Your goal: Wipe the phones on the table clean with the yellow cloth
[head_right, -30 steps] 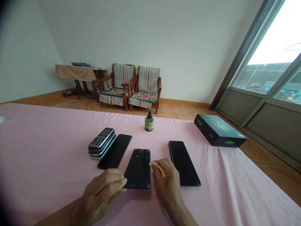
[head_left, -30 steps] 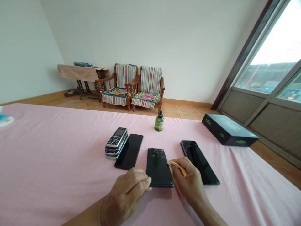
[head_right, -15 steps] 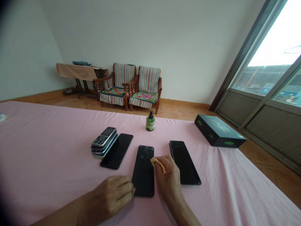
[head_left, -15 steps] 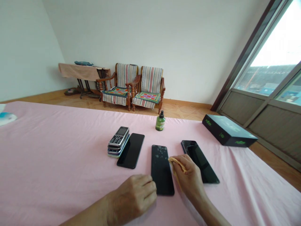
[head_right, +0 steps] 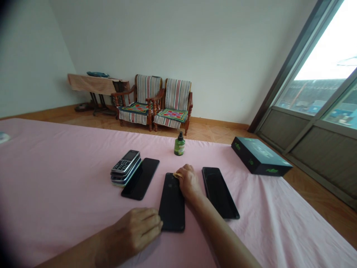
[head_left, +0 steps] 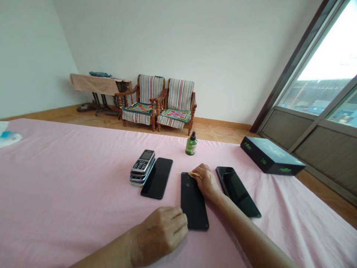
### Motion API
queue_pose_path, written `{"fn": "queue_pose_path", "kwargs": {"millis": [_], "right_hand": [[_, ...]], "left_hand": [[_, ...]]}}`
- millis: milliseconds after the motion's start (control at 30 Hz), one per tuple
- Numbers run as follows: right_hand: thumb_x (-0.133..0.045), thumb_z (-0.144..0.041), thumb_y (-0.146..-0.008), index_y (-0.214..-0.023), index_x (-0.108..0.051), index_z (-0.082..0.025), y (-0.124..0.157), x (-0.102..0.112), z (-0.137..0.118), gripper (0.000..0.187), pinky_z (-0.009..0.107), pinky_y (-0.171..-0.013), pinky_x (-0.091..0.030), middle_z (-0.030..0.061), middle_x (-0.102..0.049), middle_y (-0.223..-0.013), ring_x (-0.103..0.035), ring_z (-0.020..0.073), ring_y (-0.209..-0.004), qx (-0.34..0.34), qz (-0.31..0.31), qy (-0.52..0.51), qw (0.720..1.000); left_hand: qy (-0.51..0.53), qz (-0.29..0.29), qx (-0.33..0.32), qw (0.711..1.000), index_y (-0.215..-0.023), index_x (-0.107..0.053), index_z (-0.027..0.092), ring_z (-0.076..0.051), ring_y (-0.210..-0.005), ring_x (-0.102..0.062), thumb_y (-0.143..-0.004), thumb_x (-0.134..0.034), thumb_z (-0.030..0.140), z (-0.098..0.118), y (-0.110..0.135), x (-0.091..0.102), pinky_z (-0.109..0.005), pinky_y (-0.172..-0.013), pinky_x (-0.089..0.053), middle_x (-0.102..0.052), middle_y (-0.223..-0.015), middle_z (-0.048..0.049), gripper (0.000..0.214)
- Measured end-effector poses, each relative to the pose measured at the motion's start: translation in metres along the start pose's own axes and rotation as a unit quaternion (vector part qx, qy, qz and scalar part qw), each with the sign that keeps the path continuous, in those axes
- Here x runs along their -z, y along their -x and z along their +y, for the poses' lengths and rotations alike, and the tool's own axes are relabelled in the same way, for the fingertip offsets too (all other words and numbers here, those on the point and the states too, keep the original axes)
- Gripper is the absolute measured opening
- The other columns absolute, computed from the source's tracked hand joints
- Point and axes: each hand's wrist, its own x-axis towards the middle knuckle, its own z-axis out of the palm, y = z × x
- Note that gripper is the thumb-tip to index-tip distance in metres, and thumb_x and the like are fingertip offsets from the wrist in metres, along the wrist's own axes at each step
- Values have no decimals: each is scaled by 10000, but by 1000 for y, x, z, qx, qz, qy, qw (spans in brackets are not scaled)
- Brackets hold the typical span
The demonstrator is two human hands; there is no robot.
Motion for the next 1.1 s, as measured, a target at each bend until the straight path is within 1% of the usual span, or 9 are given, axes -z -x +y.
{"fn": "queue_pose_path", "kwargs": {"millis": [233, 333, 467, 600, 700, 800, 867, 967, 1100], "right_hand": [[-490, -13, -819, -897, -704, -163, 37, 14, -15, 273, 308, -745, -453, 64, -573, -848, -547, 193, -831, 24, -15, -25, 999], [-466, -69, -875, -913, -696, -190, 65, 26, -30, 263, 293, -708, -467, 53, -565, -850, -557, 179, -802, 25, -42, -56, 997], [-457, -93, -887, -990, -677, -230, 110, 33, -46, 279, 333, -708, -486, 68, -580, -896, -580, 205, -829, 33, -71, -75, 994], [-510, -144, -884, -915, -691, -267, 131, 37, -56, 220, 319, -636, -489, 66, -582, -841, -592, 210, -773, 40, -95, -93, 990], [-481, -145, -905, -911, -691, -228, 111, 43, -60, 226, 279, -654, -489, 56, -596, -862, -603, 175, -771, 16, -95, -118, 988], [-521, -175, -893, -899, -695, -210, 69, 39, -55, 177, 252, -648, -485, 39, -609, -830, -611, 159, -745, -5, -9, -111, 994], [-558, -165, -862, -865, -701, -196, 40, 27, -45, 146, 250, -651, -480, 36, -611, -807, -610, 159, -736, -6, 25, -78, 997], [-575, -172, -847, -836, -712, -185, 7, 3, -28, 138, 268, -658, -468, 39, -608, -786, -598, 167, -722, -9, 39, -64, 997], [-544, -108, -833, -822, -726, -173, -9, -18, -13, 193, 288, -691, -450, 56, -600, -795, -574, 183, -758, -11, 43, -47, 998]], "left_hand": [[-6, 0, -3, 1000, -870, -595, 117, -160, -674, -518, -960, -477, 61, 1, -1, 2, -275, -581, -448, -559, -752, -22, 159], [-11, 3, -4, 1000, -871, -598, 116, -163, -671, -524, -942, -515, 67, 1, -1, 2, -279, -589, -460, -562, -756, -18, 120], [-21, 10, 2, 1000, -881, -601, 122, -173, -685, -534, -940, -509, 68, 2, -1, 2, -292, -600, -477, -573, -765, -20, 122], [-18, 23, -2, 1000, -870, -600, 122, -167, -673, -527, -946, -494, 60, 2, -1, 2, -282, -600, -466, -564, -741, -18, 144], [-19, 27, -3, 999, -862, -600, 120, -164, -656, -527, -956, -481, 69, 2, -2, 3, -275, -570, -450, -561, -732, -18, 160], [-17, 23, -2, 1000, -854, -601, 119, -162, -649, -523, -967, -465, 77, 1, -2, 2, -271, -559, -444, -563, -729, -21, 182], [-12, 20, 0, 1000, -862, -603, 118, -162, -668, -530, -969, -455, 70, 1, -1, 2, -271, -592, -460, -567, -738, -24, 188], [-14, 25, -3, 1000, -867, -600, 117, -164, -684, -538, -954, -470, 49, 1, 0, 1, -274, -634, -477, -573, -746, -26, 170], [-16, 16, -10, 1000, -840, -594, 115, -169, -684, -539, -931, -524, 55, 1, -1, 2, -277, -627, -479, -572, -745, -27, 129]]}}
